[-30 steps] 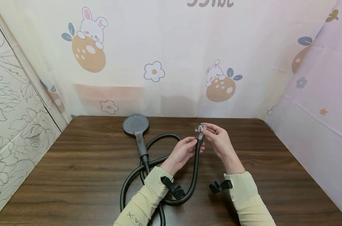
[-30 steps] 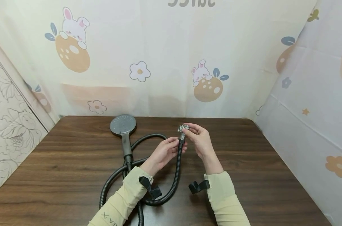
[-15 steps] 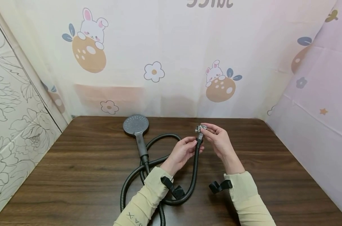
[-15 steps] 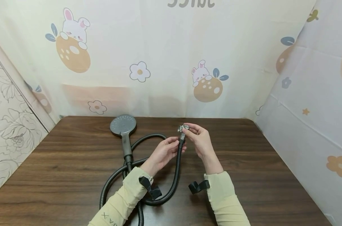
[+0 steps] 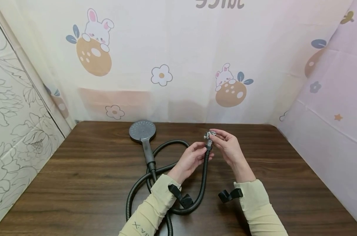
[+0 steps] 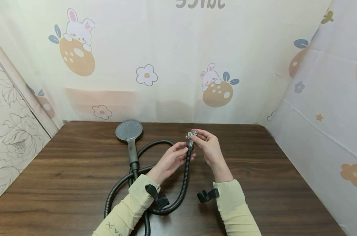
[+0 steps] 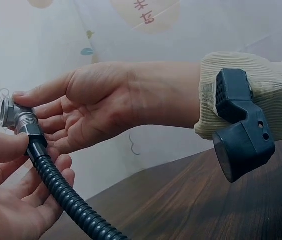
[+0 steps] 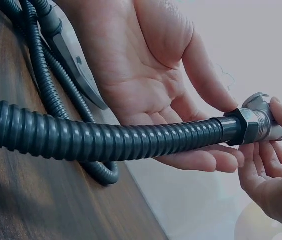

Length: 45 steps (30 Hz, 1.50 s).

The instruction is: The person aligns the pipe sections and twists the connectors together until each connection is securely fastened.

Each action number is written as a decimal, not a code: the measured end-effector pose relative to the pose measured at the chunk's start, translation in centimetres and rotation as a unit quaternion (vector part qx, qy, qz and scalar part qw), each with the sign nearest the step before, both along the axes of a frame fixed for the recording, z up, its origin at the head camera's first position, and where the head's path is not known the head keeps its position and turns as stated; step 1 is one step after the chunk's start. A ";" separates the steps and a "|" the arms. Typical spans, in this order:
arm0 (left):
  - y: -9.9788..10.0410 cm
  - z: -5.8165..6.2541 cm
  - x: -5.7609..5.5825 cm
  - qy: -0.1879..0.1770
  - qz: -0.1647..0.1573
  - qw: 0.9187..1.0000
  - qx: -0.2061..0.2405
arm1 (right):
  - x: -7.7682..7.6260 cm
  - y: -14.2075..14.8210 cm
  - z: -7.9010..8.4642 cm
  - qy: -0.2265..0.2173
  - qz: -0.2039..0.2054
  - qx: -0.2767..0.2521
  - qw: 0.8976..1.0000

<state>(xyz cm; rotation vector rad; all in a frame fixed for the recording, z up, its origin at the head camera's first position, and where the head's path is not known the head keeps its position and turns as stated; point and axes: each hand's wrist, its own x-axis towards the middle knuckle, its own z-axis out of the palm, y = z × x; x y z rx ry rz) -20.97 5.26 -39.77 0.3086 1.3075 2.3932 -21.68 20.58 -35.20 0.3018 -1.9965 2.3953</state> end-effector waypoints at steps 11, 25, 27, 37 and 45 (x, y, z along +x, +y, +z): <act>0.2 -0.2 -0.1 0.013 0.016 1.000 -0.022 | -0.1 0.1 -0.1 -0.002 0.002 -0.015 1.000; 0.1 -0.1 0.0 0.008 0.021 1.000 -0.022 | -0.1 0.0 0.0 -0.007 -0.002 -0.015 1.000; 0.1 -0.1 -0.1 0.005 0.022 0.999 -0.024 | -0.1 0.0 0.0 -0.007 -0.001 -0.015 1.000; 0.3 -0.1 -0.1 -0.006 0.023 1.000 -0.012 | -0.1 0.0 0.1 -0.015 -0.002 -0.007 1.000; 0.2 0.0 0.0 -0.003 0.031 1.000 -0.006 | -0.1 -0.1 0.0 -0.014 0.001 -0.008 1.000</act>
